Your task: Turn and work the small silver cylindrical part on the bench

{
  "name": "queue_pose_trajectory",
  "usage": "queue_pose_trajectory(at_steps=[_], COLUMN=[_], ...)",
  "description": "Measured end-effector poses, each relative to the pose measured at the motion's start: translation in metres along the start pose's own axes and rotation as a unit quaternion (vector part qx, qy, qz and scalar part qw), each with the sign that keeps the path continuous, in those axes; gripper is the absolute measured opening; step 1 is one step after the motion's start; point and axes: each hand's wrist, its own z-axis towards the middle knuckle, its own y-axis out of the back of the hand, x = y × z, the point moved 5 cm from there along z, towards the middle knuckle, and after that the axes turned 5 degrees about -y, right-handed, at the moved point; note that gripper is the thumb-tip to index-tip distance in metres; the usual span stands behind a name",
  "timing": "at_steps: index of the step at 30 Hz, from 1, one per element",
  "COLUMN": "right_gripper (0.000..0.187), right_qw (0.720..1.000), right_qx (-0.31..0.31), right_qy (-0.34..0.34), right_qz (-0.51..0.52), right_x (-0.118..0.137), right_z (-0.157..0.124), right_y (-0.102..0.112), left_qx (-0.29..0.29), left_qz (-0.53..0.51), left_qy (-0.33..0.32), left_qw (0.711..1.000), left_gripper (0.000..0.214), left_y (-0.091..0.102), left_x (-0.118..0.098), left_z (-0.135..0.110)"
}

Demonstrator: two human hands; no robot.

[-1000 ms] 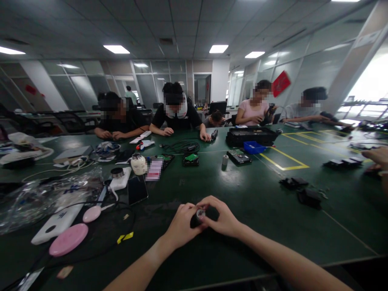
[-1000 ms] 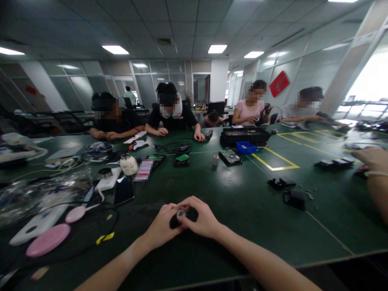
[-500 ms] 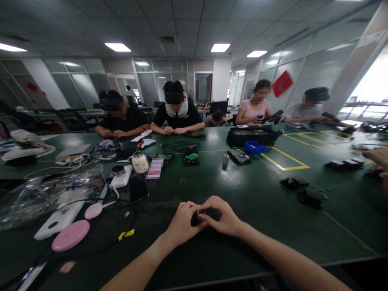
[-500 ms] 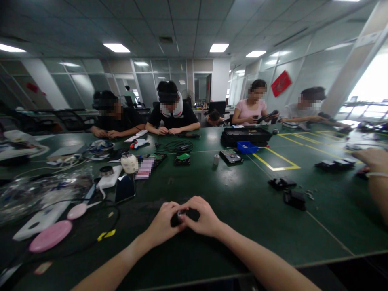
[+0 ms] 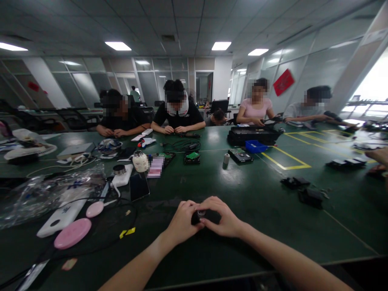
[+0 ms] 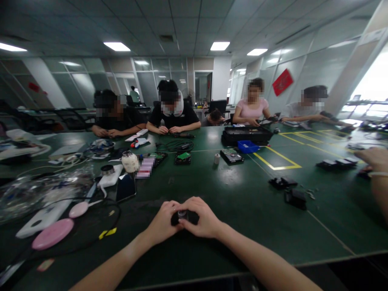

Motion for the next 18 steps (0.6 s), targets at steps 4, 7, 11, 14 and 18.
queue_pose_trajectory(at_steps=[4,7,11,14,18], right_gripper=[0.027,0.025,0.022,0.019,0.024], right_qw=[1.0,1.0,1.0,0.999,1.0], right_qx=[-0.011,-0.021,-0.029,-0.032,-0.019], right_qy=[-0.002,0.0,-0.007,-0.016,-0.017], right_qz=[-0.004,-0.005,-0.011,-0.017,-0.014], right_x=[-0.0014,-0.0025,-0.0045,-0.0048,-0.0021], right_z=[0.0007,0.0006,0.0,0.0,0.0009], right_y=[0.0006,0.0014,0.0028,0.004,0.0036], left_qx=[0.005,0.009,0.01,0.007,0.004], left_qz=[-0.001,0.002,0.005,0.002,0.004], left_qy=[0.0,0.004,-0.001,-0.002,-0.002], left_qw=[1.0,1.0,1.0,1.0,1.0], left_gripper=[0.04,0.036,0.035,0.036,0.036], left_y=[-0.0002,0.0007,0.0016,0.001,-0.001], left_x=[-0.001,-0.0028,-0.0044,-0.0032,0.0001], left_z=[0.0005,0.0009,0.001,0.0005,0.0001])
